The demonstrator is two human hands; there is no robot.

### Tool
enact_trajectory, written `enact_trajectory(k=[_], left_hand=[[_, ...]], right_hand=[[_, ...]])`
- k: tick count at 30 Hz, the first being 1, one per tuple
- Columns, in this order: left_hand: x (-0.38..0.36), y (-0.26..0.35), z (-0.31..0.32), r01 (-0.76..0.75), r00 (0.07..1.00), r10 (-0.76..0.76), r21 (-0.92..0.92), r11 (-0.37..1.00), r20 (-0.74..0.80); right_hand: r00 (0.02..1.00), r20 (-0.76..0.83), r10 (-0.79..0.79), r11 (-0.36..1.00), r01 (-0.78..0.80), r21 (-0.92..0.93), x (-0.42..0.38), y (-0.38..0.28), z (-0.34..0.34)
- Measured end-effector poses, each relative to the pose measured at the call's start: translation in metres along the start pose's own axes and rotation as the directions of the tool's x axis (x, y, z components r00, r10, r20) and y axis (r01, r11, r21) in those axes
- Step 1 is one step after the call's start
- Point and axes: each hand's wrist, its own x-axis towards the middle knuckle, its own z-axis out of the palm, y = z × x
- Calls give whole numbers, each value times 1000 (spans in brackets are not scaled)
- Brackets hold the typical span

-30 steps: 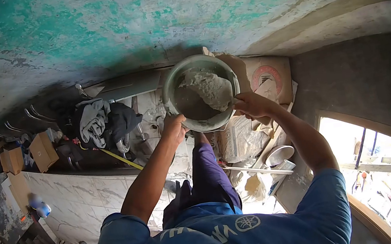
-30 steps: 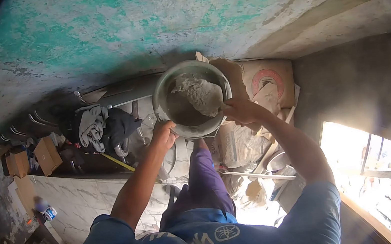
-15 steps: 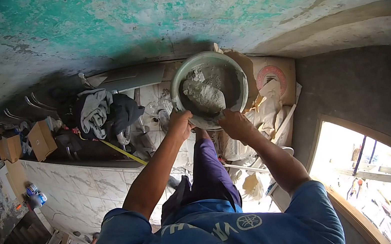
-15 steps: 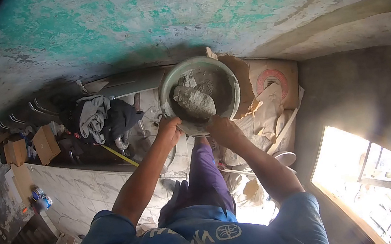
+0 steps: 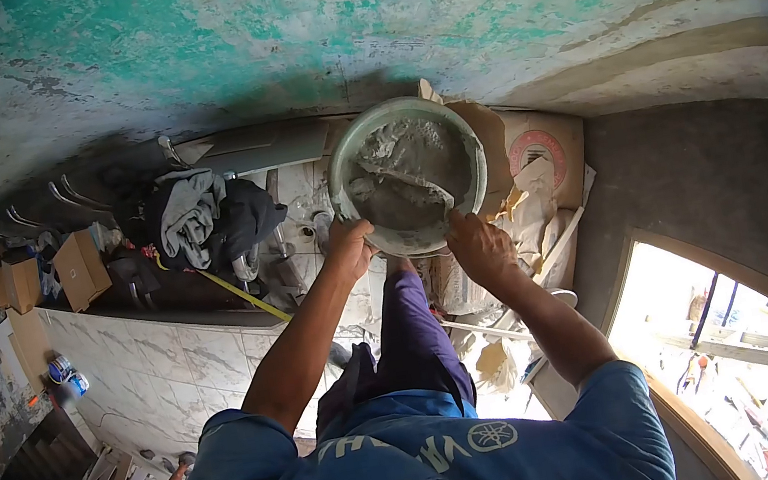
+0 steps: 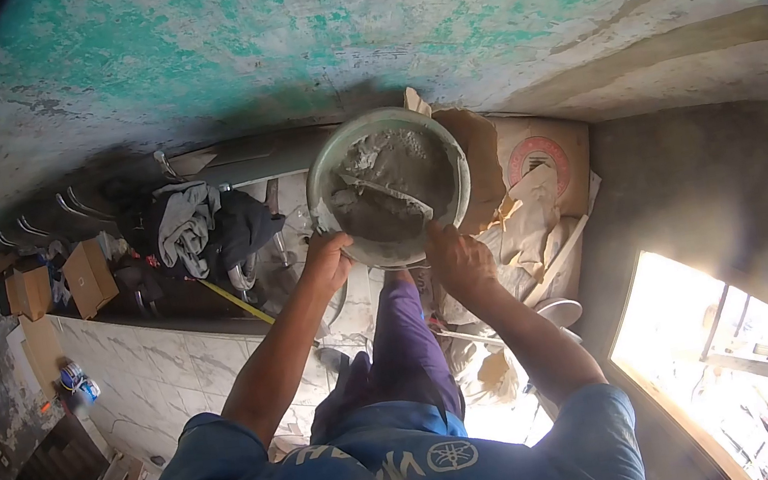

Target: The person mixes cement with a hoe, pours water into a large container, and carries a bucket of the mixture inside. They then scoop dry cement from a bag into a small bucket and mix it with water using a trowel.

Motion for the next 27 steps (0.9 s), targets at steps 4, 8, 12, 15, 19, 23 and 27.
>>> enact_trajectory(k=[4,8,12,15,19,23,27], left_hand=[[6,2,-14,-14,999,14,16,1000,32],[7,4,-29,-30,999,33,-66,997,42],[4,10,-46,-86,992,95,-115,990,79],[3,14,-63,-120,989,127,-94,988,78],[-2,27,-80,-96,986,115,-150,984,124],[-9,35,-95,-106,989,115,-103,989,92],[-20,37,-100,-121,993,121,-56,991,-6]], right_hand=[[999,-5,-34,999,34,20,-1,-7,-21],[995,-99,-25,970,48,239,1,-2,-43],[994,-101,48,890,3,456,-3,31,-57],[902,138,410,629,-389,673,-2,44,-73],[822,272,501,538,-542,646,17,86,-24],[965,141,222,974,-212,-81,93,183,165],[869,157,469,880,-475,-3,191,221,297]])
